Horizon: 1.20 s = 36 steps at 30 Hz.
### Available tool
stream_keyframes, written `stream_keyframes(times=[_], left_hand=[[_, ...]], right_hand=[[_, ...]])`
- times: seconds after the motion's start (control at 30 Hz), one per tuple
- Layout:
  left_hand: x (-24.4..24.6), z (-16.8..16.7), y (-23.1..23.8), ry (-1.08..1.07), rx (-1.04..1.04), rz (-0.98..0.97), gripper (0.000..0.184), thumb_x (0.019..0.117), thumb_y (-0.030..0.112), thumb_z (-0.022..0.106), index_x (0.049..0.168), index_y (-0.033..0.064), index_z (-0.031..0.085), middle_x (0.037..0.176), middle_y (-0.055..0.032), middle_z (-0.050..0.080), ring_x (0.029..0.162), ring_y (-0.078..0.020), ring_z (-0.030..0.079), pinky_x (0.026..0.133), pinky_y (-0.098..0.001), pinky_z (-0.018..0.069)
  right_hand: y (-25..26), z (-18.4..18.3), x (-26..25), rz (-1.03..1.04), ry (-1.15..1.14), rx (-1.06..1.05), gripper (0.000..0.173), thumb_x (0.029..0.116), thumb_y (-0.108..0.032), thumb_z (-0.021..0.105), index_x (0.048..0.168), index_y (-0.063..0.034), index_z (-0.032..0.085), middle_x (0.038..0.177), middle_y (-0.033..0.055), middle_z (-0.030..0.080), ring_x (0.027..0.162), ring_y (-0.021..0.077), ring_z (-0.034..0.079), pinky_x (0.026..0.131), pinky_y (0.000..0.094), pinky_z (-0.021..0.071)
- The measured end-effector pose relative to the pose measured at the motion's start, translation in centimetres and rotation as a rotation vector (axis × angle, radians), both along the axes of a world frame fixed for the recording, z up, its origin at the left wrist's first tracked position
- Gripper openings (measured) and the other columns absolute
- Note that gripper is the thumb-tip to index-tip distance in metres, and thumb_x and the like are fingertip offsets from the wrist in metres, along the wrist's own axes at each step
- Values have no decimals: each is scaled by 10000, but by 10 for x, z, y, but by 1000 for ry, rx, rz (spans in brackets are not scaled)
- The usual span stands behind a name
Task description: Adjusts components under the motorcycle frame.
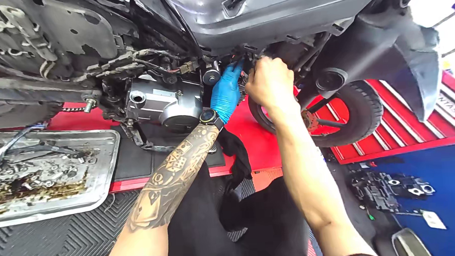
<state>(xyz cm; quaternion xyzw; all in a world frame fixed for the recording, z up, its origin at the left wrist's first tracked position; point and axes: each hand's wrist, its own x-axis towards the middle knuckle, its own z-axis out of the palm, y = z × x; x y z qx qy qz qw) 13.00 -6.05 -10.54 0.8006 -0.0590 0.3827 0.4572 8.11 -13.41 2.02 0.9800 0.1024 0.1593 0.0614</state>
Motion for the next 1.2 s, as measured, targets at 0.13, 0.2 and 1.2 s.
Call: stream_keyframes(times=[0.13,0.2,1.2], left_hand=[[1,-1,3,-9,42,-24,540,983,19,561,1509,139,538,1453,-139,588,1294,-241,612,1074,-357,509],[0,-1,1,-1,28,-31,549,980,1,545,1510,142,539,1458,-131,587,1309,-230,601,1090,-345,492],[2,0,1,3,17,9,604,935,-58,488,1488,172,570,1435,-120,610,1269,-246,630,1030,-369,530]], right_hand=[[-9,-59,28,-2,51,145,307,1023,-233,492,1183,2,611,964,223,705,926,419,718,735,601,559],[-18,-68,31,34,28,181,302,1047,-248,469,1179,-16,611,925,203,707,906,407,722,736,585,563],[-9,1,-1,18,-48,-28,282,959,-279,538,892,-50,688,884,205,690,879,419,694,637,619,490]])
